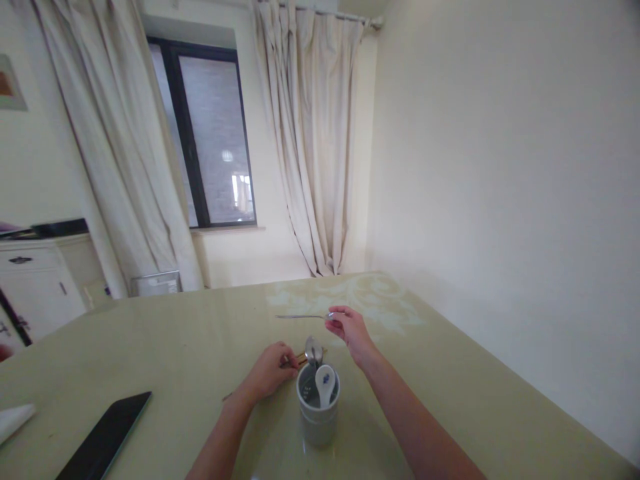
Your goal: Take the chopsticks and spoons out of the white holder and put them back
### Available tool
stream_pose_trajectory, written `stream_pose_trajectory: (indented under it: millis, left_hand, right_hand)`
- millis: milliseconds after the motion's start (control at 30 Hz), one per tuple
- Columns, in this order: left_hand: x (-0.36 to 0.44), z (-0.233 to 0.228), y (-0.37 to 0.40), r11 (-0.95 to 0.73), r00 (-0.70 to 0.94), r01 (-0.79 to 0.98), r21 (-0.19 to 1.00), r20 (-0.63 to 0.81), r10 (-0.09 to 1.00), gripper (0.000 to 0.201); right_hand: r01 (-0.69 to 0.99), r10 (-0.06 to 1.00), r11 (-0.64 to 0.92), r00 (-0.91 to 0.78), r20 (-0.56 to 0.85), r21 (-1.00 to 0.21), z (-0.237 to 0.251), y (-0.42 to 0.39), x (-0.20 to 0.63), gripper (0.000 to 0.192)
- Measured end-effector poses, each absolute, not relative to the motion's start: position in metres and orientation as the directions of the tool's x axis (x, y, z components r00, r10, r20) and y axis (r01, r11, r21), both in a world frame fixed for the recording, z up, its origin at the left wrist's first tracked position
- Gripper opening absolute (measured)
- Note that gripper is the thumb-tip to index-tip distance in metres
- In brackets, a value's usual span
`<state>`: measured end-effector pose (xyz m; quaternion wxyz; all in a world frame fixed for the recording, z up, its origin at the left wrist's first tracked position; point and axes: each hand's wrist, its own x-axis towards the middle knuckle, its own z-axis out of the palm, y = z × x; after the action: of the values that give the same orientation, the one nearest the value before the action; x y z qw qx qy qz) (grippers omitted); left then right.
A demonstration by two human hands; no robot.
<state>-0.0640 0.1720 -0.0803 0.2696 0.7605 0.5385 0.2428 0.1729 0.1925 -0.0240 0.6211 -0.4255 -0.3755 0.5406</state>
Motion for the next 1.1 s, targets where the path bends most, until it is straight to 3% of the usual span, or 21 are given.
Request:
stream_pose_trajectory:
  millis: [200, 333, 567, 833, 933, 1100]
  left_hand:
    - [-0.063, -0.090, 0.174, -0.285, 0.219, 0.688, 0.667, 0.183, 0.958, 0.019]
    - [-0.062, -0.091, 0.173, -0.375, 0.310, 0.685, 0.625, 0.217, 0.926, 0.019]
    - [-0.052, -0.084, 0.164, -0.404, 0.299, 0.791, 0.461, 0.284, 0.911, 0.022]
    - [-0.051, -0.101, 0.171, -0.316, 0.286, 0.796, 0.517, 0.139, 0.948, 0.053]
    - [-0.053, -0.097, 0.168, -0.374, 0.378, 0.752, 0.542, 0.110, 0.919, 0.054]
    - [-0.046, -0.072, 0.155, -0.547, 0.567, 0.581, 0.603, 0.183, 0.803, 0.044]
  right_hand:
    - [-0.334, 0.995, 0.043, 0.096, 0.012, -0.942, -0.030, 0.194, 0.173, 0.021]
    - [-0.323, 0.996, 0.040, 0.087, 0.012, -0.946, -0.035, 0.194, 0.172, 0.019]
    - [-0.304, 0.990, 0.088, 0.134, 0.048, -0.949, -0.045, 0.199, 0.174, 0.023]
    - [-0.271, 0.960, 0.109, 0.277, 0.031, -0.956, -0.083, 0.201, 0.169, 0.028]
    - [-0.251, 0.964, 0.110, 0.264, 0.041, -0.962, -0.088, 0.199, 0.164, 0.028]
    - [-0.225, 0.972, 0.126, 0.222, 0.075, -0.966, -0.075, 0.199, 0.164, 0.033]
